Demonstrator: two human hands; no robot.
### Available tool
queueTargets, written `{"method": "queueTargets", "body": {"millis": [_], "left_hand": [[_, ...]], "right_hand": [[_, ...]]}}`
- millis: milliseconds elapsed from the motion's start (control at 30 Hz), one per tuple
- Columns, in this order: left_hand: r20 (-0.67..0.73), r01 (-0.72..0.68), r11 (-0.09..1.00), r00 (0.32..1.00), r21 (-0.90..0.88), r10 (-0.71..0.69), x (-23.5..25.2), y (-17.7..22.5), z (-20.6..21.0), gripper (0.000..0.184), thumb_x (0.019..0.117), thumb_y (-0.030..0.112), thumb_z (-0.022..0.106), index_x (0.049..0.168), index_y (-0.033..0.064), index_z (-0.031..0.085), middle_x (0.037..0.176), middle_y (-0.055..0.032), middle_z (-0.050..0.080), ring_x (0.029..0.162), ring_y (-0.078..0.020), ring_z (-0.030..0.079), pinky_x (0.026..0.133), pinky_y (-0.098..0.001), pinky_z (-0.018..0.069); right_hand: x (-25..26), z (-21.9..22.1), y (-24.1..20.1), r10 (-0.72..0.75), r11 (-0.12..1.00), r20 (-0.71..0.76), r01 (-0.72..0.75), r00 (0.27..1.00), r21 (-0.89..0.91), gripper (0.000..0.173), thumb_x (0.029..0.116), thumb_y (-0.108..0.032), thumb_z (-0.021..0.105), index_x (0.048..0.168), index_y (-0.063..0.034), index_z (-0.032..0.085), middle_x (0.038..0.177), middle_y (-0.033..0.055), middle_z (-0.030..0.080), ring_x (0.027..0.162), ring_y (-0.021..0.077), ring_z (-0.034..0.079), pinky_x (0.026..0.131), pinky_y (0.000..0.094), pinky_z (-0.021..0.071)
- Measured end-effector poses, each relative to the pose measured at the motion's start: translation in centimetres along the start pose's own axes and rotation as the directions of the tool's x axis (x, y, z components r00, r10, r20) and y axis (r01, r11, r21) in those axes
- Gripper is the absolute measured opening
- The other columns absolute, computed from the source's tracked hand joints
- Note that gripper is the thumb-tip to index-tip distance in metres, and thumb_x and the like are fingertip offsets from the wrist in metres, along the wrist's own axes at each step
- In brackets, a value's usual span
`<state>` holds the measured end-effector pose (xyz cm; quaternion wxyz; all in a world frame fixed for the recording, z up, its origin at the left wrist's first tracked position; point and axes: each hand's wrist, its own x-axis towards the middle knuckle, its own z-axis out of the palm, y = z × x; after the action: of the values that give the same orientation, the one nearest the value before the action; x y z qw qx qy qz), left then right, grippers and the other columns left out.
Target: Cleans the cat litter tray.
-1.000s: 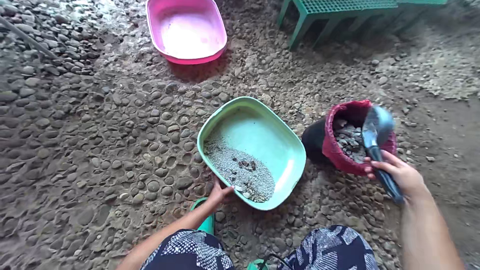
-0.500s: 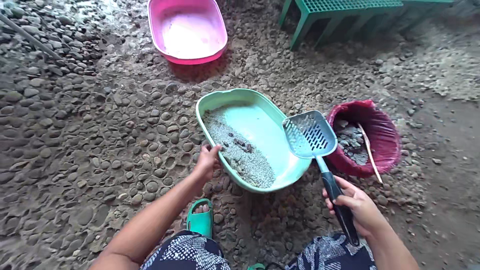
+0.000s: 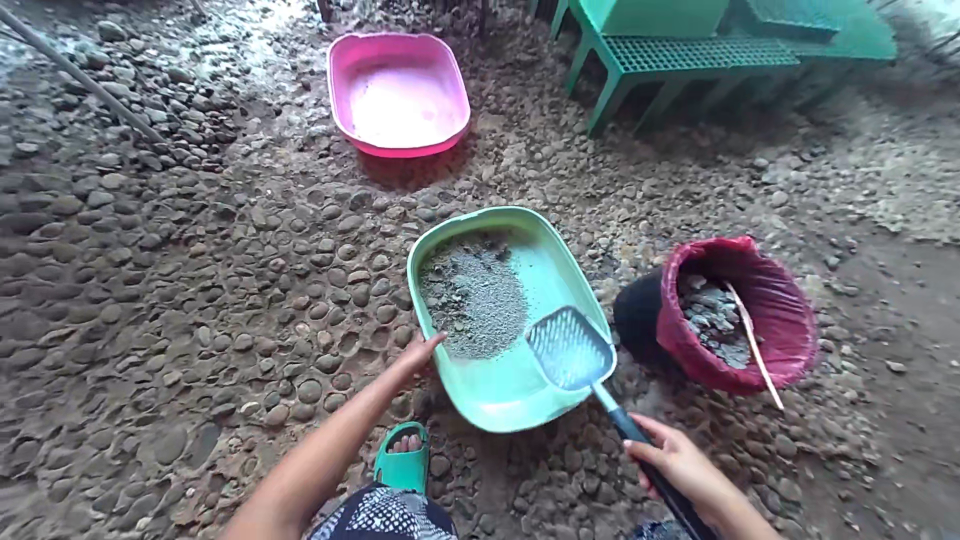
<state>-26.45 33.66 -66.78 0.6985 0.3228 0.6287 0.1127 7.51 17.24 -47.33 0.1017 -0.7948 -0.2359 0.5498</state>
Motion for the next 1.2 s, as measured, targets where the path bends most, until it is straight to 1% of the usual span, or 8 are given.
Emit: {"method": "queueTargets", "body": {"millis": [100,267,467,633,767,1000,1133,1200], "left_hand": [[-0.026,-0.106,0.994,0.994,-0.007,0.106,2.2,2.8,-2.6,0.088,0.1046,0.031,0.058,0.166,0.0219,-0.004,0.149,-0.0314,0.045,0.122,-0.0426,0.058,0.097,-0.0578,0.05],[-0.027,-0.278,0.954,0.96,-0.111,0.277,2.1,3.4,-2.2,0.084,0.0998,0.007,0.06,0.165,0.0135,0.007,0.151,-0.0256,0.045,0.116,-0.033,0.064,0.09,-0.0479,0.0567],[-0.056,-0.506,0.858,0.863,-0.091,0.502,-6.5,2.0,0.9,0.084,0.0962,0.007,0.065,0.161,-0.0022,0.014,0.148,-0.0259,0.05,0.128,-0.0251,0.06,0.108,-0.0391,0.0492],[-0.088,-0.634,0.772,0.772,-0.04,0.629,-8.1,2.8,1.0,0.082,0.0923,0.008,0.07,0.158,-0.0068,0.023,0.141,-0.0234,0.058,0.118,-0.0194,0.066,0.1,-0.0343,0.0554],[-0.08,-0.589,0.807,0.807,-0.04,0.585,-6.2,4.0,-0.1,0.083,0.0968,0.013,0.067,0.16,-0.0043,0.016,0.143,-0.024,0.056,0.123,-0.0195,0.063,0.105,-0.0346,0.0514],[-0.103,-0.372,0.909,0.928,-0.187,0.359,-0.5,4.1,-1.4,0.077,0.1073,0.02,0.054,0.164,0.0123,0.002,0.156,-0.0251,0.04,0.117,-0.0311,0.065,0.09,-0.0458,0.0582],[-0.09,-0.098,0.965,0.993,-0.244,0.078,-0.7,5.7,-1.9,0.059,0.1138,0.029,0.031,0.165,0.019,0.004,0.163,-0.0189,0.033,0.138,-0.0336,0.05,0.111,-0.0508,0.0433],[-0.111,-0.225,0.952,0.972,-0.207,0.206,1.2,2.5,-1.7,0.062,0.1132,0.041,0.023,0.166,0.014,0.005,0.164,-0.023,0.028,0.141,-0.0358,0.047,0.11,-0.0527,0.045]], "right_hand": [[1.0,2.5,1.1,0.12,0.992,0.121,-0.114,0.985,-0.054,0.045,0.1047,-0.005,0.053,0.148,-0.002,0.044,0.085,0.0101,0.064,0.053,0.0169,0.062,0.051,0.0315,0.0567],[1.5,6.5,2.3,0.195,0.977,0.247,-0.166,0.949,-0.133,0.043,0.1059,-0.012,0.054,0.148,-0.0027,0.046,0.089,0.0094,0.065,0.059,0.0167,0.063,0.058,0.0323,0.0568],[-0.7,10.4,2.9,0.062,0.997,0.182,-0.069,0.981,0.035,0.046,0.1038,-0.013,0.058,0.146,0.0011,0.047,0.081,0.0084,0.065,0.049,0.0141,0.06,0.049,0.03,0.0557],[0.3,12.6,2.5,-0.149,0.978,0.05,0.139,0.988,0.157,0.047,0.0982,-0.015,0.065,0.141,0.0022,0.054,0.072,0.0057,0.064,0.044,0.0122,0.056,0.043,0.0291,0.0525],[4.7,13.1,1.1,-0.278,0.947,0.01,0.272,0.961,0.173,0.041,0.0985,-0.016,0.068,0.135,0.0018,0.061,0.068,0.0052,0.064,0.043,0.0116,0.055,0.041,0.0281,0.0503],[12.1,15.1,-1.8,-0.324,0.894,-0.023,0.314,0.946,0.319,0.039,0.102,-0.016,0.065,0.135,0.0029,0.061,0.066,0.0073,0.061,0.043,0.0134,0.055,0.041,0.0301,0.0509],[12.1,13.9,-0.3,-0.396,0.86,-0.127,0.416,0.91,0.297,0.038,0.0991,-0.01,0.066,0.132,0.0065,0.062,0.067,0.0066,0.063,0.043,0.0107,0.054,0.041,0.0278,0.0498],[11.8,13.4,-0.3,-0.397,0.843,-0.2,0.442,0.896,0.306,0.037,0.098,-0.008,0.068,0.131,0.008,0.062,0.066,0.0074,0.063,0.042,0.0105,0.054,0.04,0.0274,0.049]]}}
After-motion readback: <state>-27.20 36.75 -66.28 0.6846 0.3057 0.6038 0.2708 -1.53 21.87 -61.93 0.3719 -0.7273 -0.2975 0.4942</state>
